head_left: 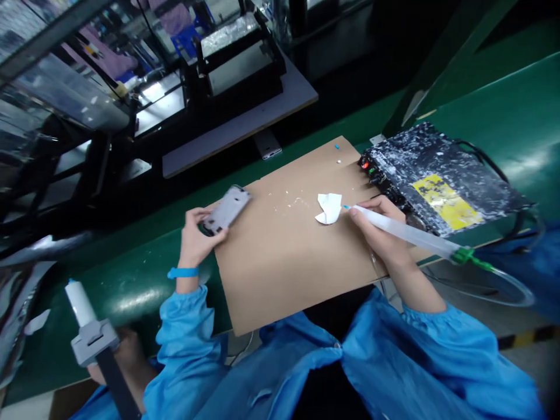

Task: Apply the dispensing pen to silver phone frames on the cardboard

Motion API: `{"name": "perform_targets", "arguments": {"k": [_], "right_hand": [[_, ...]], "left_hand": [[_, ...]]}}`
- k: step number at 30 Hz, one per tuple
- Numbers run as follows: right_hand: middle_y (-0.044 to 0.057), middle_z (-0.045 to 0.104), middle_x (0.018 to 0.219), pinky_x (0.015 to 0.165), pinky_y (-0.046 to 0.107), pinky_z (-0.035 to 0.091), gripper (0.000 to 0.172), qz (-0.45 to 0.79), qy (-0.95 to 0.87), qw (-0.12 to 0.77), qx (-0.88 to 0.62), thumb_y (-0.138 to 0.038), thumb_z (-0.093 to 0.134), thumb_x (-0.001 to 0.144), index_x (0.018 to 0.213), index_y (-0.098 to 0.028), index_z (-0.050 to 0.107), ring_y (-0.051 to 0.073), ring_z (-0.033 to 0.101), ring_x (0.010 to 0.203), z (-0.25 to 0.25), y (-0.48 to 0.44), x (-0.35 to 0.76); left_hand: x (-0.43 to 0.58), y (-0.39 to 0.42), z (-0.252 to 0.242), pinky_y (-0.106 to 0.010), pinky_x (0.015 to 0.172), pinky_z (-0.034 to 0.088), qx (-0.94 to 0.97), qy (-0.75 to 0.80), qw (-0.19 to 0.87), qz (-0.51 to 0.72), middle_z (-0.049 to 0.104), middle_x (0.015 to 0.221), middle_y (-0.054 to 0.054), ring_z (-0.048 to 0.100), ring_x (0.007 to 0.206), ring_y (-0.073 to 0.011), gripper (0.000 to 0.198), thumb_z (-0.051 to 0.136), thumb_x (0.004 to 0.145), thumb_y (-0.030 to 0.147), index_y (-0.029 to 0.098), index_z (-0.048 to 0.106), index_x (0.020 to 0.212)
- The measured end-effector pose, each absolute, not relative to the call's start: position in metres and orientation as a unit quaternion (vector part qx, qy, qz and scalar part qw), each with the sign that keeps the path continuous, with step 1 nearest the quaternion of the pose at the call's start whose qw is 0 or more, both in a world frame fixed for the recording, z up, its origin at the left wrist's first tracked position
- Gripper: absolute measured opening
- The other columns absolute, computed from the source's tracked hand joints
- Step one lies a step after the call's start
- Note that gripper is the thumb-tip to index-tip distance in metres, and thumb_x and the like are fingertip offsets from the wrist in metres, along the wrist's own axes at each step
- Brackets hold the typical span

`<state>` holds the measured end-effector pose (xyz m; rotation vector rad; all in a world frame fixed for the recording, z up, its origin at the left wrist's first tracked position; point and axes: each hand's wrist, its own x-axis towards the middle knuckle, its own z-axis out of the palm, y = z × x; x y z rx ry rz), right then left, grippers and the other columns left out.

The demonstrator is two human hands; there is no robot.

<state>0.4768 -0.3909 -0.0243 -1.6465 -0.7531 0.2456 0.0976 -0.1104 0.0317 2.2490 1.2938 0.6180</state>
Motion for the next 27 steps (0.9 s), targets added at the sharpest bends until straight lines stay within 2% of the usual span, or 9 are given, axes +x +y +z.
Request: {"name": "perform_targets", "arguments": {"k": [3,6,8,10,12,15,22,25,27], "right_hand": [[0.005,0.075,0.088,0.058,0.031,0.047,0.040,0.105,-0.331,0.612,-0.711,-0.062,0.091,0.097,0.097,-0.026,0.075,0.022,0.066,0.069,-0.028,-0.391,0.478],[0.004,0.074,0.084,0.058,0.031,0.047,0.039,0.103,-0.337,0.609,-0.711,-0.061,0.091,0.096,0.096,-0.026,0.075,0.022,0.064,0.066,-0.028,-0.391,0.478],[0.004,0.074,0.084,0.057,0.031,0.046,0.038,0.098,-0.340,0.605,-0.713,-0.060,0.091,0.096,0.096,-0.025,0.075,0.021,0.063,0.065,-0.027,-0.391,0.477],[0.003,0.074,0.082,0.056,0.030,0.045,0.037,0.094,-0.342,0.602,-0.715,-0.059,0.090,0.095,0.095,-0.025,0.075,0.020,0.062,0.064,-0.026,-0.390,0.477],[0.003,0.074,0.082,0.056,0.030,0.044,0.035,0.091,-0.349,0.593,-0.720,-0.057,0.088,0.095,0.094,-0.024,0.075,0.020,0.062,0.064,-0.025,-0.390,0.476],[0.003,0.075,0.085,0.060,0.031,0.047,0.034,0.081,-0.369,0.564,-0.734,-0.055,0.086,0.096,0.094,-0.023,0.075,0.020,0.065,0.069,-0.026,-0.390,0.477],[0.002,0.072,0.080,0.060,0.033,0.048,0.036,0.037,-0.407,0.512,-0.755,-0.055,0.083,0.101,0.091,-0.022,0.072,0.021,0.065,0.066,-0.025,-0.395,0.473],[0.005,0.073,0.083,0.060,0.033,0.051,0.038,0.004,-0.435,0.515,-0.738,-0.057,0.084,0.102,0.094,-0.022,0.073,0.022,0.067,0.068,-0.017,-0.392,0.461],[0.006,0.074,0.087,0.060,0.033,0.053,0.037,0.041,-0.465,0.510,-0.722,-0.056,0.085,0.103,0.098,-0.021,0.074,0.022,0.067,0.070,-0.010,-0.386,0.446]], "left_hand": [[0.126,-0.149,0.035,-0.058,0.126,0.057,0.886,0.347,0.291,0.095,0.071,0.153,-0.015,0.070,0.145,-0.0363,0.070,0.087,0.083,0.040,0.025,0.056,0.145],[0.146,-0.169,0.030,-0.062,0.137,0.045,0.921,0.252,0.297,0.015,0.054,0.175,-0.016,0.048,0.167,-0.0382,0.077,0.072,0.090,0.027,0.024,0.048,0.163],[0.156,-0.174,0.023,-0.063,0.140,0.040,0.927,0.251,0.276,0.029,0.044,0.182,-0.017,0.039,0.173,-0.0385,0.079,0.066,0.092,0.024,0.023,0.044,0.168],[0.165,-0.179,0.015,-0.066,0.134,0.044,0.919,0.313,0.228,0.071,0.052,0.173,-0.019,0.049,0.162,-0.0412,0.070,0.066,0.098,0.032,0.023,0.047,0.165],[0.175,-0.186,0.006,-0.066,0.122,0.050,0.902,0.379,0.179,0.101,0.064,0.155,-0.019,0.060,0.143,-0.0429,0.064,0.070,0.103,0.049,0.023,0.053,0.159],[0.191,-0.197,-0.006,-0.061,0.113,0.052,0.898,0.389,0.172,0.114,0.069,0.142,-0.018,0.062,0.129,-0.0416,0.074,0.078,0.100,0.066,0.023,0.058,0.156],[0.214,-0.207,-0.019,-0.053,0.120,0.046,0.903,0.273,0.308,0.121,0.070,0.159,-0.011,0.061,0.141,-0.0367,0.086,0.087,0.097,0.059,0.028,0.050,0.168],[0.213,-0.206,-0.020,-0.052,0.125,0.044,0.904,0.229,0.341,0.122,0.070,0.161,-0.009,0.060,0.146,-0.0341,0.083,0.080,0.102,0.052,0.028,0.045,0.173],[0.212,-0.206,-0.022,-0.052,0.125,0.044,0.900,0.235,0.334,0.149,0.070,0.159,-0.011,0.060,0.145,-0.0339,0.076,0.078,0.102,0.050,0.025,0.051,0.169]]}}
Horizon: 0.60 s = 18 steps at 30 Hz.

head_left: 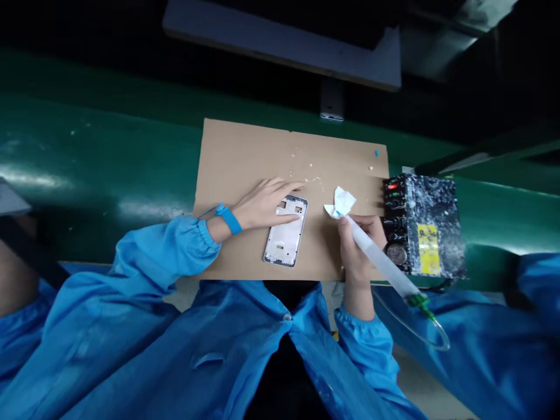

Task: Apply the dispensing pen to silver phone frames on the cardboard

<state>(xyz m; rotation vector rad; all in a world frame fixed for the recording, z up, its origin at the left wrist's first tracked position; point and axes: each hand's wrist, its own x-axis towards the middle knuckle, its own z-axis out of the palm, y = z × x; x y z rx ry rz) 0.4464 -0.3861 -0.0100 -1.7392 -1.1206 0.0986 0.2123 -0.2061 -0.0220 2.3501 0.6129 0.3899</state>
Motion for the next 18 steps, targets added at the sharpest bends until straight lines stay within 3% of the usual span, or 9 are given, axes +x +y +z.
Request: {"name": "perform_targets", "arguments": {"k": [3,7,10,18], "right_hand": [[0.006,0.076,0.093,0.063,0.032,0.057,0.034,0.150,-0.501,0.508,-0.685,-0.055,0.085,0.106,0.104,-0.023,0.074,0.021,0.069,0.074,-0.004,-0.372,0.418],[0.004,0.076,0.092,0.066,0.032,0.061,0.037,0.239,-0.488,0.546,-0.637,-0.058,0.088,0.105,0.104,-0.024,0.071,0.022,0.073,0.078,-0.010,-0.349,0.390],[0.003,0.076,0.090,0.063,0.031,0.058,0.038,0.244,-0.473,0.570,-0.625,-0.057,0.088,0.104,0.100,-0.024,0.070,0.020,0.071,0.074,-0.018,-0.342,0.382],[0.003,0.077,0.094,0.067,0.032,0.059,0.032,0.215,-0.501,0.519,-0.658,-0.052,0.087,0.105,0.099,-0.025,0.072,0.021,0.072,0.081,-0.023,-0.346,0.381]], "left_hand": [[0.213,-0.208,-0.025,-0.052,0.120,0.048,0.901,0.253,0.305,0.179,0.072,0.147,-0.014,0.063,0.136,-0.0347,0.065,0.080,0.099,0.053,0.021,0.065,0.154],[0.214,-0.209,-0.027,-0.050,0.114,0.050,0.906,0.242,0.298,0.180,0.075,0.136,-0.015,0.065,0.129,-0.0344,0.060,0.078,0.101,0.057,0.019,0.069,0.147],[0.214,-0.209,-0.026,-0.048,0.112,0.051,0.903,0.239,0.308,0.180,0.076,0.130,-0.014,0.066,0.125,-0.0336,0.060,0.079,0.101,0.054,0.018,0.069,0.148],[0.215,-0.210,-0.027,-0.046,0.111,0.049,0.900,0.246,0.308,0.185,0.077,0.127,-0.012,0.067,0.127,-0.0333,0.055,0.078,0.099,0.044,0.018,0.069,0.147]]}}
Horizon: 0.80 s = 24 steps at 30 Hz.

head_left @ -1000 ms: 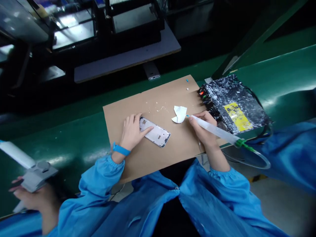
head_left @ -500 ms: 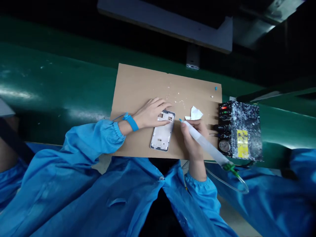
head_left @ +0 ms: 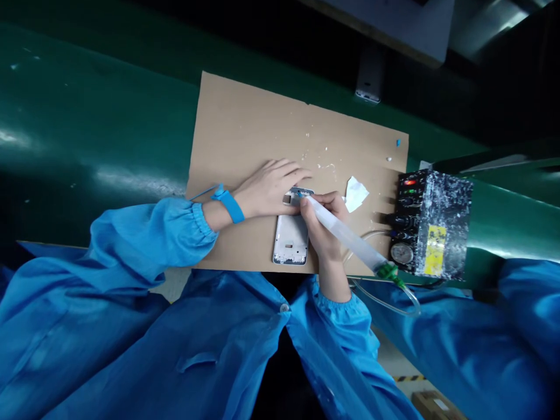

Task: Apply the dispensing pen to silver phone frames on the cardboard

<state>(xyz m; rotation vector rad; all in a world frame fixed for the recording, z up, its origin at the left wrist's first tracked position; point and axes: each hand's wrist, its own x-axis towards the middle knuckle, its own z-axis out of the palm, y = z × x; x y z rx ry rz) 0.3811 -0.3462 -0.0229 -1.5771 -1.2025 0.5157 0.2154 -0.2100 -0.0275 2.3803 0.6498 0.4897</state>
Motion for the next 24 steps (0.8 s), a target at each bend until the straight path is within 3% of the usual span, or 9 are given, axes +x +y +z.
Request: {"name": "perform_targets", "arguments": {"k": [24], "right_hand": [[0.003,0.078,0.095,0.071,0.033,0.063,0.029,0.213,-0.502,0.505,-0.669,-0.051,0.087,0.106,0.103,-0.025,0.073,0.021,0.075,0.081,-0.0237,-0.3442,0.3803]], "left_hand": [[0.2165,-0.2109,-0.0294,-0.049,0.112,0.047,0.899,0.243,0.310,0.192,0.075,0.136,-0.014,0.065,0.132,-0.0365,0.058,0.080,0.097,0.043,0.020,0.068,0.148]]}}
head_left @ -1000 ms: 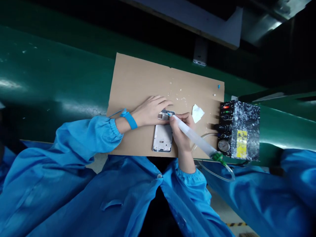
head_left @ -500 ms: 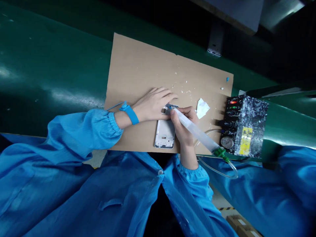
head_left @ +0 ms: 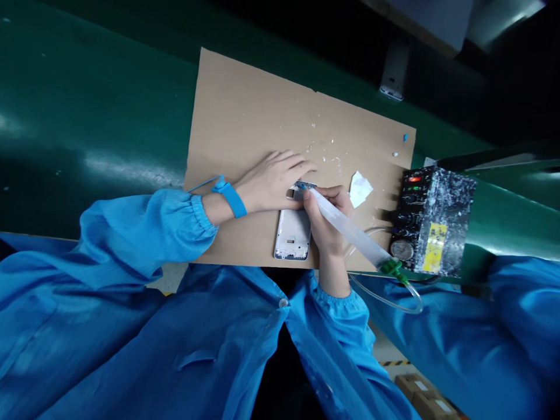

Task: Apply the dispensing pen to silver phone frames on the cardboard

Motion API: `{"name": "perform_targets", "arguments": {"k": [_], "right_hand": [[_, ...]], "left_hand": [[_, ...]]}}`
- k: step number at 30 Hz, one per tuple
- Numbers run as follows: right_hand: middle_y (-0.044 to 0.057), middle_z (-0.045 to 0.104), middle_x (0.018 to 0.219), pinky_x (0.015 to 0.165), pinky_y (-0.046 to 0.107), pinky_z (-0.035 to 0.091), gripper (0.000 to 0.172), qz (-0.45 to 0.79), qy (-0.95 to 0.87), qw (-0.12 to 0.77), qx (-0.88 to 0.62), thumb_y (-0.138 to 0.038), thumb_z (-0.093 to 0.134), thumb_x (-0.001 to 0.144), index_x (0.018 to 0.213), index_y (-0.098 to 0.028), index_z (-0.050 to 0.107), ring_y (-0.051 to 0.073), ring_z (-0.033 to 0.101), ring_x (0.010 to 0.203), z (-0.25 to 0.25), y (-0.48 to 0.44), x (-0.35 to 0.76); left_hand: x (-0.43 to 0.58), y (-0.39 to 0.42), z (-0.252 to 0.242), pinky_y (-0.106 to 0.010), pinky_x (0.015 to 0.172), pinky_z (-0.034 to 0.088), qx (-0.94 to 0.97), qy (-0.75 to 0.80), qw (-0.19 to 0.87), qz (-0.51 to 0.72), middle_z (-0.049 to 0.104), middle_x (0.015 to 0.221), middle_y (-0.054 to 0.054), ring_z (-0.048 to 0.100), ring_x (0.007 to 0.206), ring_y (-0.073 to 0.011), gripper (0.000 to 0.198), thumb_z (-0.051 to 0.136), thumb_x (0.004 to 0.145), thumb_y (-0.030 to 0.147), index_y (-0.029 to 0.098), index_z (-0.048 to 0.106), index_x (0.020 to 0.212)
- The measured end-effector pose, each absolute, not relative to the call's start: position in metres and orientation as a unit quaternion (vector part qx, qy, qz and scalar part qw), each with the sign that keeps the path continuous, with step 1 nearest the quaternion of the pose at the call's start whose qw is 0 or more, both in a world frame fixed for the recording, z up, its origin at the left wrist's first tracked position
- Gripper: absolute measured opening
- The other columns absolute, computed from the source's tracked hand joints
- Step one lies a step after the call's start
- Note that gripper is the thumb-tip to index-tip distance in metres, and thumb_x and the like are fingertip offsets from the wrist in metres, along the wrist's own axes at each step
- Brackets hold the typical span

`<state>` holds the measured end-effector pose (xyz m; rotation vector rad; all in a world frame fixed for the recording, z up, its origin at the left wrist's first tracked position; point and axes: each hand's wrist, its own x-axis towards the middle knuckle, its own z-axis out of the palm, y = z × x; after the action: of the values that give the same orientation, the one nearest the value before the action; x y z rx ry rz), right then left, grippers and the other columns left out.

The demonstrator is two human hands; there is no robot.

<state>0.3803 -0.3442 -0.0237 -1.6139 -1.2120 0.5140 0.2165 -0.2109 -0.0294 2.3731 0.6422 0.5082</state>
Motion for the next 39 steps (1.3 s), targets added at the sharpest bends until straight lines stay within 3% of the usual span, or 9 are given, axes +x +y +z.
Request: {"name": "perform_targets", "arguments": {"k": [11,19,39], "right_hand": [[0.002,0.076,0.094,0.070,0.032,0.061,0.029,0.204,-0.510,0.519,-0.655,-0.050,0.088,0.107,0.103,-0.026,0.072,0.020,0.073,0.079,-0.0266,-0.3428,0.3808],[0.003,0.076,0.091,0.067,0.033,0.062,0.040,0.191,-0.502,0.496,-0.682,-0.061,0.084,0.105,0.100,-0.024,0.071,0.021,0.072,0.076,-0.0249,-0.3421,0.3806],[0.003,0.075,0.090,0.066,0.033,0.060,0.038,0.197,-0.498,0.503,-0.678,-0.059,0.085,0.105,0.098,-0.024,0.070,0.020,0.071,0.076,-0.0242,-0.3408,0.3810]], "left_hand": [[0.2166,-0.2100,-0.0317,-0.051,0.114,0.048,0.899,0.242,0.311,0.191,0.074,0.141,-0.015,0.064,0.135,-0.0377,0.059,0.080,0.097,0.044,0.020,0.067,0.149],[0.2167,-0.2099,-0.0326,-0.050,0.112,0.048,0.896,0.243,0.316,0.195,0.074,0.137,-0.014,0.064,0.133,-0.0375,0.059,0.079,0.098,0.047,0.021,0.068,0.149],[0.2165,-0.2101,-0.0311,-0.050,0.113,0.049,0.896,0.241,0.314,0.203,0.076,0.131,-0.013,0.065,0.133,-0.0369,0.058,0.080,0.099,0.046,0.020,0.068,0.149]]}}
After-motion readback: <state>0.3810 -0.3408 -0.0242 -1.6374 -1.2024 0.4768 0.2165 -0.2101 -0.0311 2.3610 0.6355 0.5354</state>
